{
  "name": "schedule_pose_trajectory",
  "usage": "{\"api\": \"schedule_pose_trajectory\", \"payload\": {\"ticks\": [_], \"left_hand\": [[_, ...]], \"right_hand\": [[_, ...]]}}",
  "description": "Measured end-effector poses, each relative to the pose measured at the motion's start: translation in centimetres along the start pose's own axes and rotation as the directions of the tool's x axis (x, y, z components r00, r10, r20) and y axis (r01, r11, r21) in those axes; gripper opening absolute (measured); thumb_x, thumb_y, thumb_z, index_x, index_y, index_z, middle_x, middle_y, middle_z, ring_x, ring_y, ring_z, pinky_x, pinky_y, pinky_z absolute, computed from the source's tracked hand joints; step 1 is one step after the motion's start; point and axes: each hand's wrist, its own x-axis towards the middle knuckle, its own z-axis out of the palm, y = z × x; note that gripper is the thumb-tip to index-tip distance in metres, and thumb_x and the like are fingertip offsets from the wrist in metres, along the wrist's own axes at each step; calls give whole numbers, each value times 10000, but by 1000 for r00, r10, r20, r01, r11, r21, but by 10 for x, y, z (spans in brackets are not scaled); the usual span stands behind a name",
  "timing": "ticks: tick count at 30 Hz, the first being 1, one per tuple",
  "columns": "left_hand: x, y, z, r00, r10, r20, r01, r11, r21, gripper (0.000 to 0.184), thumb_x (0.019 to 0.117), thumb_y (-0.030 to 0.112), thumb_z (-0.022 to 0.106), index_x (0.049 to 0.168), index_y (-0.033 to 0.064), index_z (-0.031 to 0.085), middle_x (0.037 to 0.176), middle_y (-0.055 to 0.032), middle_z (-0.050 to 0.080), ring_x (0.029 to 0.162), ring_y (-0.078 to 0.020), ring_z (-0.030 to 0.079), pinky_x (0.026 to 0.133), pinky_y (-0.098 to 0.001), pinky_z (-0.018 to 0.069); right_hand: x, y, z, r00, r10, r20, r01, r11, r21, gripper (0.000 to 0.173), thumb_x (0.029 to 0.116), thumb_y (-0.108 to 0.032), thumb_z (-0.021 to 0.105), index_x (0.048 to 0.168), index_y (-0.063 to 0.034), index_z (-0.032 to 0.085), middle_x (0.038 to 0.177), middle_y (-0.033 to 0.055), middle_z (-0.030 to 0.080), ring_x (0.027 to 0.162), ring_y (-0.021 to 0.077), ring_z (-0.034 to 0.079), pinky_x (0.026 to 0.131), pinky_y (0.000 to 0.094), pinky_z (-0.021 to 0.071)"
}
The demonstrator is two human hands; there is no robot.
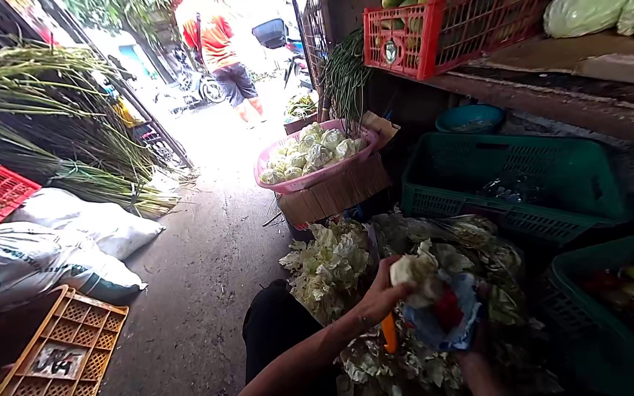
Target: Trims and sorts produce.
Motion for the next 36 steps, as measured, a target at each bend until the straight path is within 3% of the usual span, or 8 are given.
{"api": "schedule_pose_trajectory", "payload": {"ticks": [3,9,18,23,25,28,31,36], "left_hand": [[5,-18,-1,997,45,-56,-18,907,421,812,889,477,689,1521,26,449,1579,-263,358,1416,-422,395,1136,-563,377],[6,-23,8,987,-49,155,13,974,228,814,947,175,727,1582,-11,253,1513,-306,414,1222,-341,626,991,-460,560],[13,-8,1,967,58,247,-109,975,196,962,812,23,788,1566,-61,197,1442,-308,488,1268,-303,588,1077,-422,490],[14,16,-13,974,94,206,-83,995,-60,979,793,143,834,1533,-46,222,1388,-176,541,1184,-143,615,1025,-329,525],[12,20,-15,974,105,199,-90,993,-82,993,806,282,825,1510,-71,220,1337,-131,571,1159,-93,619,1017,-291,520],[13,2,-11,976,156,150,-198,922,333,1033,722,376,905,1538,-16,408,1532,-221,442,1363,-338,466,1118,-516,413],[9,-17,1,954,269,136,-293,724,625,1210,625,540,913,1563,6,365,1563,-310,350,1389,-502,392,1080,-657,380],[-4,-19,20,976,162,147,-216,821,529,637,979,351,668,1476,-12,502,1421,-274,534,1246,-385,569,1041,-500,485]], "right_hand": [[-1,4,11,999,-4,-38,-6,966,-260,347,1075,-319,422,1339,-116,519,1098,-22,681,970,42,669,816,264,595],[10,-1,10,967,-199,-158,65,796,-602,521,905,-120,634,1397,-11,504,1172,67,634,965,53,644,822,236,565],[-6,-7,22,948,-319,22,232,638,-734,512,882,-121,630,1358,49,547,1185,99,657,1017,7,634,887,185,531],[-3,-29,14,984,-147,104,172,938,-301,524,999,-576,527,1365,-202,558,1175,-74,707,1064,33,669,911,271,586],[3,-26,9,955,-256,149,284,935,-214,468,1089,-393,387,1399,-71,527,1258,11,658,1157,70,622,996,298,544],[10,-1,0,979,-168,117,179,980,-84,471,1086,-445,343,1320,-110,577,1168,9,684,1055,88,657,905,321,578],[5,14,-6,995,16,102,-28,993,115,536,1055,-590,311,1244,-189,613,1082,-13,719,1001,96,690,853,345,601],[14,0,2,913,-165,-373,32,941,-338,456,1124,-350,260,1432,-82,462,1214,28,603,1041,52,603,880,286,541]]}}
